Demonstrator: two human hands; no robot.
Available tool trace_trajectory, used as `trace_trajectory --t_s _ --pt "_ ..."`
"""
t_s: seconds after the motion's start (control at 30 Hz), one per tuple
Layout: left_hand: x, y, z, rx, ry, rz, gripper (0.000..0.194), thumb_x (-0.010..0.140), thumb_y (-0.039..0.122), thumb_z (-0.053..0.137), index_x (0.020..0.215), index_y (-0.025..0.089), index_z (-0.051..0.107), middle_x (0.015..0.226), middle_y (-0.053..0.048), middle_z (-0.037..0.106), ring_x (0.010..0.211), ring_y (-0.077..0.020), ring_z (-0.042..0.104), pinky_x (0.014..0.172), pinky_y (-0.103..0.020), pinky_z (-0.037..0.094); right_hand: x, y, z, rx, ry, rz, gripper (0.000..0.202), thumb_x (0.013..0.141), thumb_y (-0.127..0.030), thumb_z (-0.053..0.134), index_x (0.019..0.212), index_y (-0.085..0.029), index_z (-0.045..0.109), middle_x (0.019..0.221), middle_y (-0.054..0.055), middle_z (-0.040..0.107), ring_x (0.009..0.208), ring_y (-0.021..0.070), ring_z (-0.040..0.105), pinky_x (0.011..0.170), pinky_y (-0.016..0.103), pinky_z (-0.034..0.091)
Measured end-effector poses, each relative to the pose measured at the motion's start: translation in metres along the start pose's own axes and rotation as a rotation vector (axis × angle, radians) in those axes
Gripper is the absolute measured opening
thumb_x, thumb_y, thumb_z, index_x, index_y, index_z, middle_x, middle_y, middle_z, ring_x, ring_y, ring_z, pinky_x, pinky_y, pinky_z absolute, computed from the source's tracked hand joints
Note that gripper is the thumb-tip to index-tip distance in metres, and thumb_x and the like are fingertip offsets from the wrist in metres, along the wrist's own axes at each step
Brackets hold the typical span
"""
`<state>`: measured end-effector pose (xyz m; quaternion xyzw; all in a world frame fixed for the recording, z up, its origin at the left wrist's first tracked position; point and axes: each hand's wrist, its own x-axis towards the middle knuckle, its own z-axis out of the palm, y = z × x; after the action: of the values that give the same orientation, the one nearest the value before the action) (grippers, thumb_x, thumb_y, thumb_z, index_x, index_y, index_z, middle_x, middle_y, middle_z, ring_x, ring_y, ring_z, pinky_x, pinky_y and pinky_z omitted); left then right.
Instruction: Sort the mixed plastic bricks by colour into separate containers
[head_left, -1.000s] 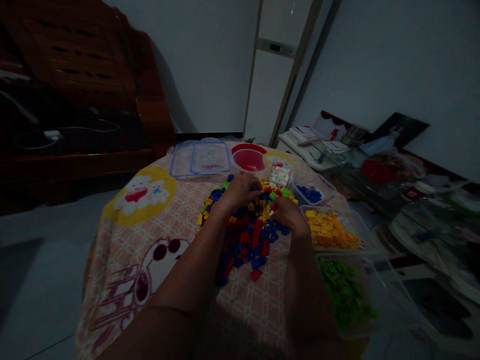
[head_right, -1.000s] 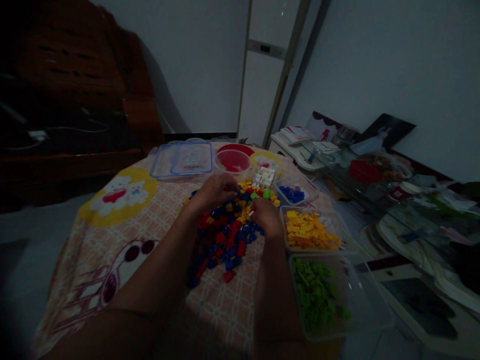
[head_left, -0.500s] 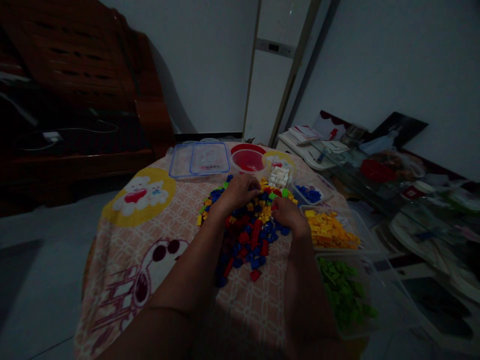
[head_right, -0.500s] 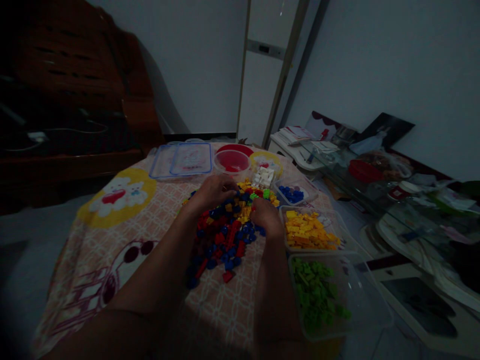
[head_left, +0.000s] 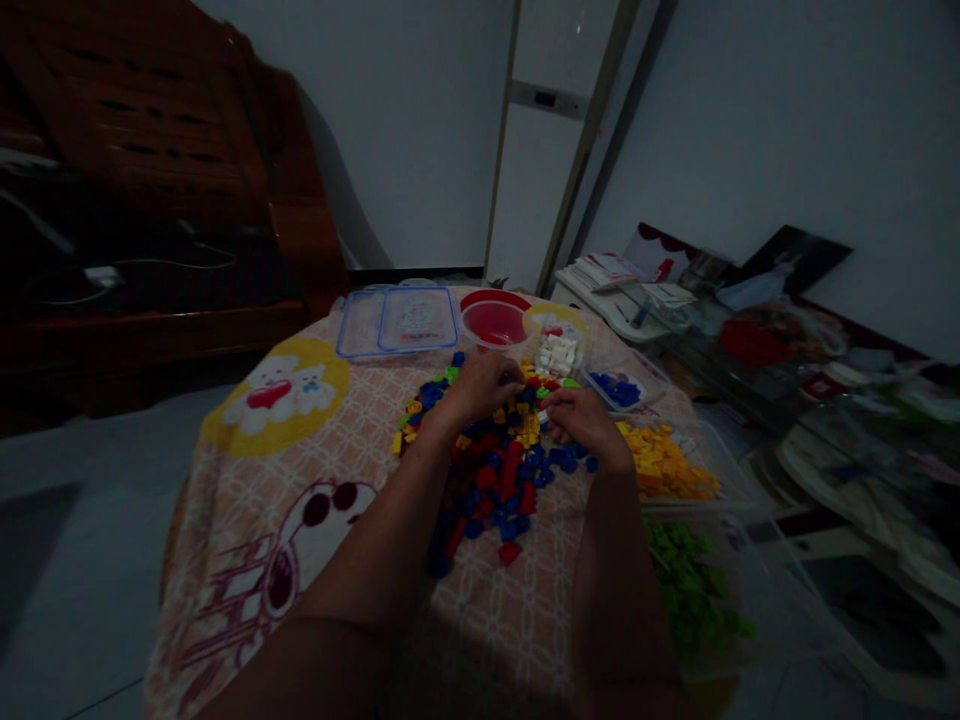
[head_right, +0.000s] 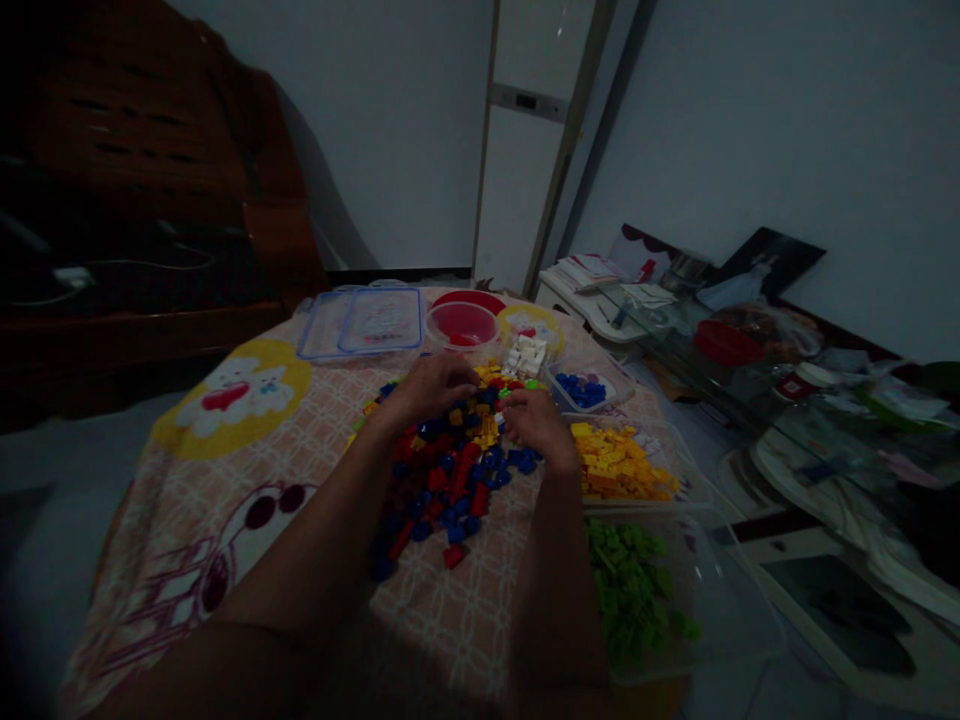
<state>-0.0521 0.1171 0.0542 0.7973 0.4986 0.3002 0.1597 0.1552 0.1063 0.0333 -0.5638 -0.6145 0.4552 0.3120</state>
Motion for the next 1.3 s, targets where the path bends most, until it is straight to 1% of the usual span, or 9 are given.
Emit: trace_trajectory --t_s 0.13,0.27,0.47,0.7,0.8,0.9,1.0,1.1,1.3 --pt "0.002 0.005 0.007 -0.076 -0.056 0.001 0.022 0.081 0.016 0.066 0.100 0.015 0.078 0.085 -0.005 0.075 0.076 -0.0161 0.066 0.076 -0.027 0.050 -0.001 -0.005 0.001 0.119 -0.029 -0.088 0.022 0.071 -0.018 0.059 0.089 -0.016 0.071 0.051 -0.004 0.065 0.042 0.0119 0.062 0.041 0.017 0.048" --pt "0.001 0.007 0.009 -0.118 -0.087 0.006 0.024 0.082 0.016 0.065 0.103 0.014 0.077 0.089 -0.006 0.076 0.078 -0.0166 0.067 0.077 -0.028 0.050 -0.002 -0.005 0.000 0.093 -0.041 -0.093 0.039 0.070 -0.017 0.059 0.108 -0.015 0.071 0.052 -0.005 0.066 0.043 0.0128 0.063 0.041 0.017 0.048" --pt "0.001 0.001 0.003 -0.043 -0.061 -0.002 0.024 0.083 0.020 0.064 0.103 0.013 0.077 0.094 -0.008 0.076 0.080 -0.0182 0.067 0.077 -0.028 0.050 -0.005 -0.006 -0.002 0.003 -0.076 -0.004 0.009 0.077 -0.016 0.059 0.076 -0.015 0.068 0.050 -0.002 0.064 0.038 0.0108 0.057 0.036 0.017 0.043" --pt "0.000 -0.001 0.002 -0.009 -0.058 0.006 0.024 0.084 0.023 0.064 0.103 0.014 0.076 0.095 -0.008 0.076 0.081 -0.0185 0.067 0.077 -0.028 0.050 -0.003 0.001 -0.004 -0.079 -0.070 0.046 0.011 0.079 -0.016 0.062 0.069 -0.016 0.065 0.048 -0.003 0.062 0.037 0.0105 0.056 0.033 0.016 0.039" --pt "0.000 -0.002 0.002 -0.029 -0.034 0.002 0.023 0.085 0.022 0.063 0.103 0.015 0.076 0.096 -0.008 0.076 0.082 -0.0186 0.068 0.076 -0.029 0.050 0.009 0.001 0.001 0.024 0.149 0.051 0.012 0.078 -0.016 0.060 0.085 -0.013 0.070 0.059 0.001 0.069 0.048 0.0136 0.065 0.042 0.018 0.049" --pt "0.000 -0.004 0.004 -0.048 -0.038 0.008 0.022 0.085 0.021 0.063 0.102 0.015 0.076 0.095 -0.008 0.076 0.083 -0.0184 0.068 0.076 -0.028 0.050 0.026 0.000 0.006 0.187 0.472 -0.137 0.048 0.078 -0.018 0.060 0.126 -0.012 0.063 0.101 0.011 0.078 0.087 0.0185 0.076 0.070 0.025 0.061" --pt "0.000 -0.005 0.006 -0.060 -0.036 0.006 0.022 0.085 0.021 0.063 0.102 0.015 0.076 0.093 -0.007 0.077 0.082 -0.0180 0.068 0.077 -0.028 0.051 0.035 0.002 0.008 0.212 0.554 -0.266 0.067 0.076 -0.018 0.060 0.143 -0.012 0.052 0.126 0.017 0.071 0.110 0.0218 0.072 0.090 0.033 0.060" --pt "0.001 -0.005 0.006 -0.057 -0.045 -0.002 0.023 0.084 0.020 0.064 0.102 0.015 0.077 0.093 -0.007 0.077 0.082 -0.0182 0.069 0.077 -0.028 0.051 0.031 0.002 0.005 0.202 0.602 -0.236 0.058 0.079 -0.022 0.055 0.135 -0.010 0.058 0.113 0.015 0.075 0.099 0.0222 0.074 0.087 0.036 0.061" --pt "0.001 0.008 0.011 -0.100 -0.127 -0.004 0.022 0.081 0.012 0.065 0.098 0.016 0.079 0.092 -0.006 0.078 0.082 -0.0181 0.070 0.079 -0.027 0.051 0.011 -0.009 -0.014 0.171 0.800 -0.185 0.048 0.080 -0.023 0.046 0.120 -0.007 0.068 0.086 0.011 0.076 0.077 0.0220 0.074 0.067 0.030 0.060"
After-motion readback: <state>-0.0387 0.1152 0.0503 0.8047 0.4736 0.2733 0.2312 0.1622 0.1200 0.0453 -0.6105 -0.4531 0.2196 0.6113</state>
